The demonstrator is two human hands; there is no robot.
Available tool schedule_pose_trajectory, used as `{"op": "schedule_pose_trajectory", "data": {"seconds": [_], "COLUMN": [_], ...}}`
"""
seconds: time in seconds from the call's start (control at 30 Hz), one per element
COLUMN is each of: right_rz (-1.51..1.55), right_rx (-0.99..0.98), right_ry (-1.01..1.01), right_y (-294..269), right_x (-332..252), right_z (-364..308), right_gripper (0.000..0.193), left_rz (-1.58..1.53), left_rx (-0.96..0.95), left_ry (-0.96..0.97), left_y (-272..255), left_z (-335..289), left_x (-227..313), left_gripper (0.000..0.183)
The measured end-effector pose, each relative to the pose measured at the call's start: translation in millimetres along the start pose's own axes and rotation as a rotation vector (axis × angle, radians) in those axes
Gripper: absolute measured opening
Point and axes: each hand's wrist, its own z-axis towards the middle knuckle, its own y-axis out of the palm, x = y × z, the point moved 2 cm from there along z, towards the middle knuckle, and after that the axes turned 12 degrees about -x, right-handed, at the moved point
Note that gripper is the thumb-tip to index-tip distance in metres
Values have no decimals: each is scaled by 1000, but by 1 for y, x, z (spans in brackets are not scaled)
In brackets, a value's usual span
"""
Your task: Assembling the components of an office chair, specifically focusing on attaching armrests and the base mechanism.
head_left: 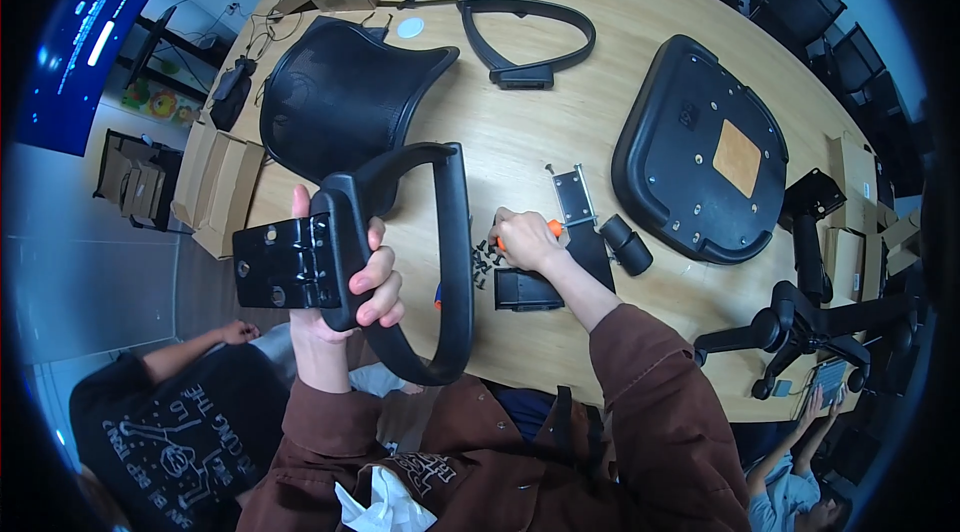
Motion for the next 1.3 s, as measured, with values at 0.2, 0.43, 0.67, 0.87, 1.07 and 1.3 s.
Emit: {"op": "schedule_pose_trajectory", "data": {"seconds": [0.2, 0.43, 0.67, 0.87, 1.07, 1.3], "right_rz": [18, -10, -38, -75, -192, 63], "right_rx": [-9, -113, -79, -156, -121, 156], "right_ry": [-39, -39, -25, -125, -125, -122], "right_y": [8, 9, 3, 10, 26, -41], "right_x": [-4, -5, 1, -10, -18, -31], "right_z": [2, -2, -2, 1, 10, -22], "right_gripper": [10, 19, 20, 18, 4, 7], "left_rz": [40, 62, 76, 96, 59, 45], "left_rx": [8, 30, 29, 27, 89, 105], "left_ry": [-6, 27, 37, 43, 49, 88], "left_y": [1, 0, -1, -8, -5, -4], "left_z": [-18, -31, -41, -44, -37, -7], "left_x": [6, 8, 11, 10, -1, -28], "left_gripper": [90, 90, 90, 90, 91, 93]}}
